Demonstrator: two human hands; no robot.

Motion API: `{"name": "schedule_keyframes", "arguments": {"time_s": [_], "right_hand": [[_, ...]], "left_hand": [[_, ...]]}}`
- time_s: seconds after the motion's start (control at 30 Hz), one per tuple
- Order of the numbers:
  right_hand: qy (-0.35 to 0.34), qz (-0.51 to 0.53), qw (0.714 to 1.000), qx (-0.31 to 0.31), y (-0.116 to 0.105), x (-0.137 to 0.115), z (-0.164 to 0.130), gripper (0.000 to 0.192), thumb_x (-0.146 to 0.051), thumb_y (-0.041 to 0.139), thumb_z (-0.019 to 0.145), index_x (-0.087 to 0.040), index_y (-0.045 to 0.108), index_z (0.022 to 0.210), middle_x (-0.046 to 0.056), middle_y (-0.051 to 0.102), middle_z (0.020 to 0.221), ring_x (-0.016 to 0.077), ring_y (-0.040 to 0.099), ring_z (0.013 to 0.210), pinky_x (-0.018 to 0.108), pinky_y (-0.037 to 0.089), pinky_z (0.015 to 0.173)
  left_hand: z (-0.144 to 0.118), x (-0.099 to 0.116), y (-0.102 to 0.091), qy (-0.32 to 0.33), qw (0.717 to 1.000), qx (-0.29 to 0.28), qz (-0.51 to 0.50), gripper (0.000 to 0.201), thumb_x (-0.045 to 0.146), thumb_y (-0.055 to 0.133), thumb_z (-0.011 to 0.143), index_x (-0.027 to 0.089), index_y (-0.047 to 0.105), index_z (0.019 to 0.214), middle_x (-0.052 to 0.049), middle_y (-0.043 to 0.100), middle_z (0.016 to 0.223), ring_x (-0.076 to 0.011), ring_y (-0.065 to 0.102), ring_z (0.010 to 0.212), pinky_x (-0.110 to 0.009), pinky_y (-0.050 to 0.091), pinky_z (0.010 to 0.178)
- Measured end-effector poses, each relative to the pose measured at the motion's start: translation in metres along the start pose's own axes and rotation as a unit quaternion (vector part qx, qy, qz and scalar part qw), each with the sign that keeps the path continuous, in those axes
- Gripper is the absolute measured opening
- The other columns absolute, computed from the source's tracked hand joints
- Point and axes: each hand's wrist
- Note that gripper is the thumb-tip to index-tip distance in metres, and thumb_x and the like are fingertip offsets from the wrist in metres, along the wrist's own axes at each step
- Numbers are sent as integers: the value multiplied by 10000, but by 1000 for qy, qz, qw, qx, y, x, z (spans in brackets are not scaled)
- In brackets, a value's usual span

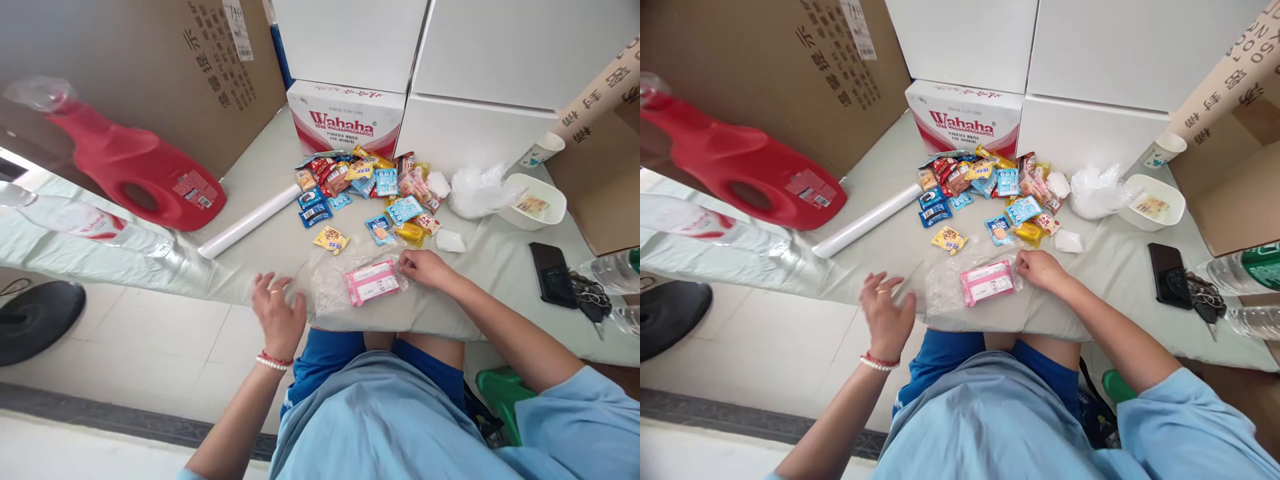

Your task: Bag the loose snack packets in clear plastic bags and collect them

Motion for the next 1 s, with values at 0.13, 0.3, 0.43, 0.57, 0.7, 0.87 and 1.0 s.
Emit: {"name": "schedule_keyframes", "arguments": {"time_s": [0.13, 0.3, 0.43, 0.57, 0.7, 0.87, 1.0], "right_hand": [[-2, -15, 1000, 11, -1, -5, 1, 167, -323, 584, 927, -202, 697, 948, 45, 748, 861, 188, 650, 758, 263, 388, 639], [21, -102, 994, -25, -14, -16, 4, 180, -318, 571, 948, -211, 715, 965, 75, 746, 928, 235, 658, 816, 306, 423, 660], [-14, -236, 971, 42, -28, -37, 11, 228, -166, 528, 933, -189, 740, 1012, 169, 709, 1062, 336, 612, 1015, 379, 468, 720], [-181, -213, 952, 125, -30, -71, 41, 393, -201, 526, 974, -147, 641, 1346, 192, 649, 1276, 353, 504, 1223, 458, 445, 1006], [-200, -217, 955, -3, -18, -96, 86, 668, -448, 738, 871, -109, 584, 1425, 206, 685, 1223, 380, 519, 1256, 437, 440, 986], [-136, -108, 977, -124, -24, -101, 106, 218, -258, 727, 858, -178, 765, 1058, 38, 729, 878, 191, 643, 825, 257, 407, 714], [-229, -52, 970, -64, -35, -90, 79, 120, -196, 670, 871, -164, 751, 955, 23, 648, 831, 154, 580, 756, 244, 388, 695]], "left_hand": [[-30, 34, -27, 151, 985, 76, -39, 339, 141, 549, 900, 255, 611, 1213, -124, 653, 1205, -320, 586, 1251, -569, 404, 1079], [-30, 88, 4, 317, 930, -182, -22, 481, 160, 465, 970, 291, 574, 1420, -66, 682, 1389, -274, 601, 1263, -458, 426, 999], [-7, 95, 33, 215, 947, -233, 50, 431, 232, 428, 1021, 272, 620, 1405, -71, 647, 1456, -327, 581, 1247, -514, 412, 959], [-3, 86, 30, 179, 959, -207, 68, 365, 300, 457, 1038, 288, 672, 1333, -66, 633, 1471, -330, 566, 1226, -501, 418, 941], [-7, 79, 26, 168, 968, -170, 80, 310, 336, 537, 1013, 343, 725, 1260, -93, 566, 1518, -350, 524, 1219, -515, 420, 937], [-8, 70, 38, 128, 988, -90, 6, 198, 316, 622, 971, 316, 790, 1076, -122, 557, 1429, -379, 447, 1270, -581, 433, 985], [-5, 59, 54, 56, 990, -58, -118, 186, 268, 670, 929, 236, 726, 1103, -135, 543, 1320, -322, 504, 1265, -548, 469, 1061]]}}
Point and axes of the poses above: each hand's wrist, its own z-axis towards the middle knuckle, its own y-axis out of the palm, x = y × z
